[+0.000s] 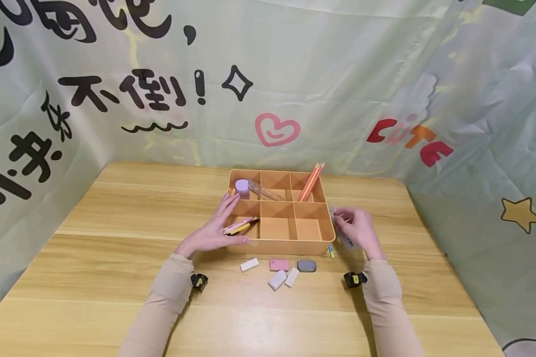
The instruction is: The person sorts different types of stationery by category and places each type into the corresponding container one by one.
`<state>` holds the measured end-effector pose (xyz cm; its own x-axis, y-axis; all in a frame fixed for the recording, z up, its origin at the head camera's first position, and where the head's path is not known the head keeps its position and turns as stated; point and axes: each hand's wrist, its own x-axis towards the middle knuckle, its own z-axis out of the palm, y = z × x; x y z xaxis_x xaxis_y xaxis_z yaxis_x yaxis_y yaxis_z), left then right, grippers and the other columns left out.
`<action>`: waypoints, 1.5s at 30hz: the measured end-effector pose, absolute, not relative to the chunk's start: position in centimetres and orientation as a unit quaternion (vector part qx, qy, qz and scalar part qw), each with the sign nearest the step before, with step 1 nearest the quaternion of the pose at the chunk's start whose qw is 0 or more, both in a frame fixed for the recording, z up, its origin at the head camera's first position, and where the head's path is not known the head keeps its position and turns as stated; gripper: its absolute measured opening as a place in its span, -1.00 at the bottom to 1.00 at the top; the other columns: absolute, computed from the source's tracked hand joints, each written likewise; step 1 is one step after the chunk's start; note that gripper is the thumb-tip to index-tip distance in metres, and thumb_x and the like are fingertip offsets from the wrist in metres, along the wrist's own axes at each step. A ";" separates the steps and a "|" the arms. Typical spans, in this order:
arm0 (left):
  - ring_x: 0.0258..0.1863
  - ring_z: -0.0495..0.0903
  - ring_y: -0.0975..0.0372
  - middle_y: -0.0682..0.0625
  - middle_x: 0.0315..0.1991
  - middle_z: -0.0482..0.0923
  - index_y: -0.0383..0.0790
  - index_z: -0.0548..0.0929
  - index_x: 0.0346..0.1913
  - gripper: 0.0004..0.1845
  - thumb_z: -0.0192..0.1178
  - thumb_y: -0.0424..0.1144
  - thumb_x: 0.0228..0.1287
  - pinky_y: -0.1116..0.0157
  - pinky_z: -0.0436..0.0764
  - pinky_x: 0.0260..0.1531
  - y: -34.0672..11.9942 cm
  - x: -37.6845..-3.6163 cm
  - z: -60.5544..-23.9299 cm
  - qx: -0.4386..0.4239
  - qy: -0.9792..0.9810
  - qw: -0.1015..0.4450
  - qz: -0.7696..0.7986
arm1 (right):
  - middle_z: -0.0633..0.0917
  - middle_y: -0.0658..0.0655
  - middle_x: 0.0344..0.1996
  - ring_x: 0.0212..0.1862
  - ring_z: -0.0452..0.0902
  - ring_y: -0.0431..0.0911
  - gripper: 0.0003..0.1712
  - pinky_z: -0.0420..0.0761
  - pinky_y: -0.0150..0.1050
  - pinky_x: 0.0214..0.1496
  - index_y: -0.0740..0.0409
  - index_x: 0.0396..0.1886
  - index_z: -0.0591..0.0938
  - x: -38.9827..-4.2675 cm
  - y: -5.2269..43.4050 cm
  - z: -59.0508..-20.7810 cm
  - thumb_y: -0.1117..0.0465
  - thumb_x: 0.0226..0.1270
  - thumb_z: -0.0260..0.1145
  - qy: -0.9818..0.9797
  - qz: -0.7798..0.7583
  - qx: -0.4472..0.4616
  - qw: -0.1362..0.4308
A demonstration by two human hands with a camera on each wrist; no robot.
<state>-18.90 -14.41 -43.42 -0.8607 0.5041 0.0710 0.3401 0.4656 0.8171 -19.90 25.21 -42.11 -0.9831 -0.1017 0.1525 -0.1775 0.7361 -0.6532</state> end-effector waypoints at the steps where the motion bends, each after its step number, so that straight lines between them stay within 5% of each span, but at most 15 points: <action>1: 0.65 -0.52 0.04 -0.06 0.67 -0.45 -0.08 -0.22 0.65 0.28 0.50 0.05 0.10 -0.34 -0.11 0.51 -14.4 -18.9 -43.4 0.248 0.851 0.090 0.453 | 0.79 0.35 -0.34 -0.41 0.71 -0.04 -0.78 0.58 -0.39 -0.38 0.42 -0.12 0.70 -19.9 25.2 -42.2 0.35 0.38 0.24 -0.934 0.345 0.078 0.056; 13: 0.65 -0.54 0.07 -0.02 0.67 -0.45 -0.06 -0.22 0.65 0.29 0.51 0.06 0.08 -0.34 -0.12 0.51 -14.4 -18.9 -43.5 0.243 0.850 0.096 0.458 | 0.80 0.20 -0.44 -0.36 0.71 0.01 -0.86 0.65 0.03 -0.14 0.26 -0.39 0.74 -19.7 25.1 -43.2 0.34 0.30 0.28 -0.954 0.276 0.106 0.057; 26: 0.65 -0.53 0.07 -0.03 0.67 -0.45 -0.05 -0.22 0.65 0.29 0.51 0.05 0.09 -0.34 -0.12 0.51 -14.4 -18.8 -43.4 0.242 0.852 0.096 0.454 | 0.75 0.15 -0.58 -0.66 0.50 -0.24 -0.86 0.52 -0.30 -0.39 0.35 -0.35 0.73 -19.7 24.9 -43.1 0.35 0.29 0.29 -0.952 0.293 0.090 0.007; 45: 0.65 -0.50 0.03 -0.09 0.67 -0.41 -0.14 -0.19 0.64 0.26 0.48 0.08 0.11 -0.31 -0.10 0.52 -14.7 -18.8 -42.9 0.251 0.858 0.096 0.438 | 0.63 0.05 -0.75 -0.67 0.46 -0.21 -0.86 0.46 -0.33 -0.50 0.31 -0.44 0.73 -19.7 24.8 -43.4 0.37 0.23 0.27 -0.959 0.269 0.082 0.003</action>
